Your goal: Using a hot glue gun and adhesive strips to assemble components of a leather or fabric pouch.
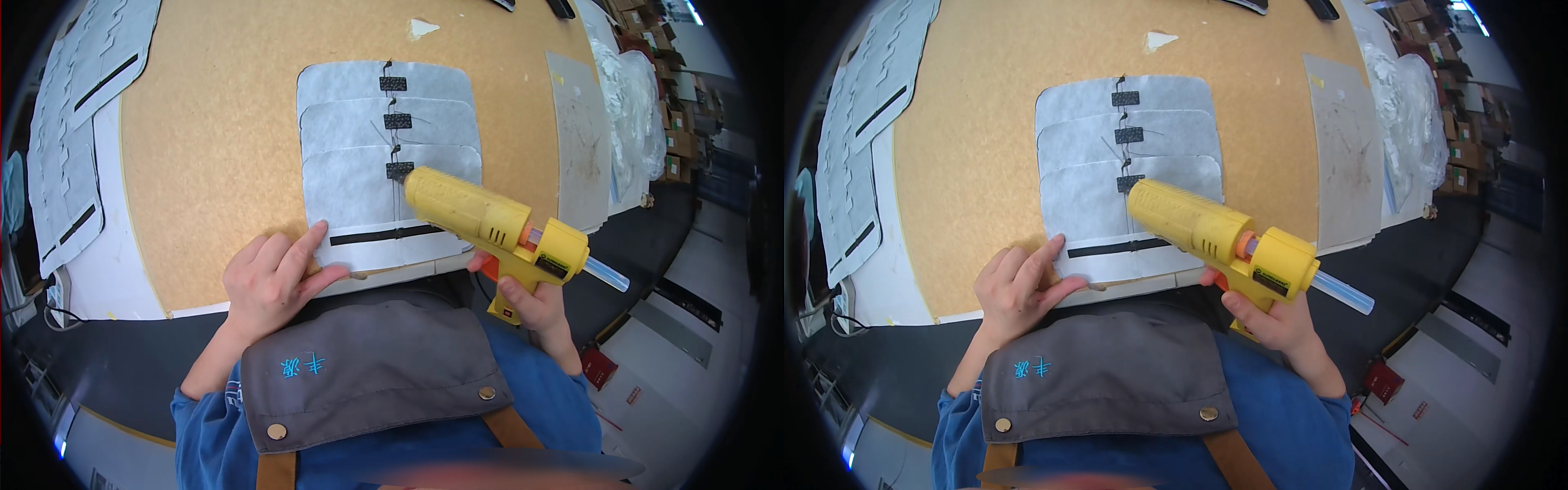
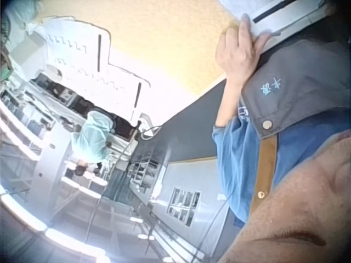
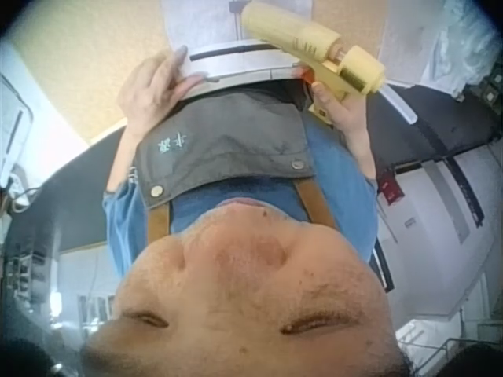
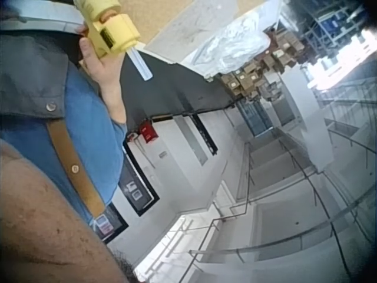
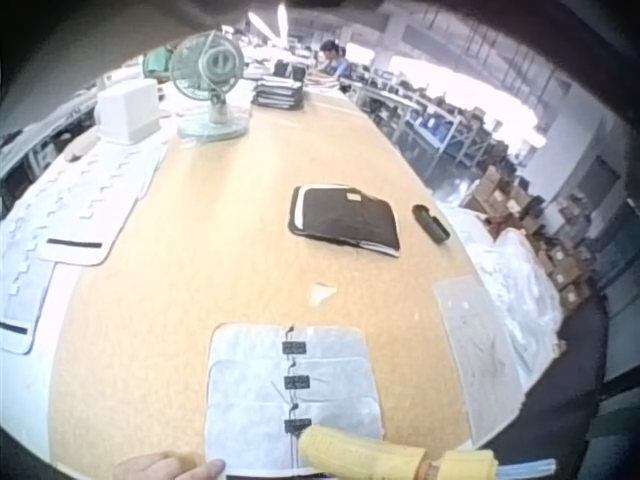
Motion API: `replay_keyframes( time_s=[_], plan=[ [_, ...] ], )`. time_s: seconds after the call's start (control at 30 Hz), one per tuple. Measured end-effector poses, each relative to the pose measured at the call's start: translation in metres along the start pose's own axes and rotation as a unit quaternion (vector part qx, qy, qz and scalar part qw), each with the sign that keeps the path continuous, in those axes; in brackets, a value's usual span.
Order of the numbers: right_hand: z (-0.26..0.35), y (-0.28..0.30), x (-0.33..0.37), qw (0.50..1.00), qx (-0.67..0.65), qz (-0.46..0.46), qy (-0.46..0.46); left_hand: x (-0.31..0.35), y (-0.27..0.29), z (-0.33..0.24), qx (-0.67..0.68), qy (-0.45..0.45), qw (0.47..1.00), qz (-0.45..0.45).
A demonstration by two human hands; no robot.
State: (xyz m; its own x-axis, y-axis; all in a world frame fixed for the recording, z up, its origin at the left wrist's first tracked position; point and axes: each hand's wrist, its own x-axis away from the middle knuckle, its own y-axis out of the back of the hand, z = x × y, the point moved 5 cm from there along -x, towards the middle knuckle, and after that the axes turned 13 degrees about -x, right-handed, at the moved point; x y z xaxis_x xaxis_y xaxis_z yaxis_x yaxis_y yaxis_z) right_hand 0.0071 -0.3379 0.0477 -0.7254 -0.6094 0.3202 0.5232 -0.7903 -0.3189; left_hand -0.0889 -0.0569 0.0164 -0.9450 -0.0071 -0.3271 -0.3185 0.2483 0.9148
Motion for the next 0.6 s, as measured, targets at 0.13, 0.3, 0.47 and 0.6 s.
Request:
replay_keyframes(
  time_s=[0.13, 0.3, 0.47, 0.6],
  plan=[
    [0.0019, 0.0015, 0.0005, 1.0, 0.009, 0.002, 0.006, -0.0003, -0.0006, 0.0008, 0.004, -0.003, 1.0, -0.003],
    [-0.0004, 0.0012, -0.0012, 1.0, 0.013, 0.01, 0.001, 0.0001, -0.001, 0.0, 0.002, 0.0, 1.0, 0.0],
    [0.0005, 0.0001, -0.0044, 1.0, 0.003, 0.006, 0.024, -0.0006, -0.0014, -0.0009, 0.0, 0.001, 1.0, 0.0],
    [-0.0028, 0.0, -0.0076, 1.0, -0.014, -0.002, 0.01, -0.0014, -0.0014, -0.0004, -0.004, 0.002, 1.0, 0.004]
  ],
)
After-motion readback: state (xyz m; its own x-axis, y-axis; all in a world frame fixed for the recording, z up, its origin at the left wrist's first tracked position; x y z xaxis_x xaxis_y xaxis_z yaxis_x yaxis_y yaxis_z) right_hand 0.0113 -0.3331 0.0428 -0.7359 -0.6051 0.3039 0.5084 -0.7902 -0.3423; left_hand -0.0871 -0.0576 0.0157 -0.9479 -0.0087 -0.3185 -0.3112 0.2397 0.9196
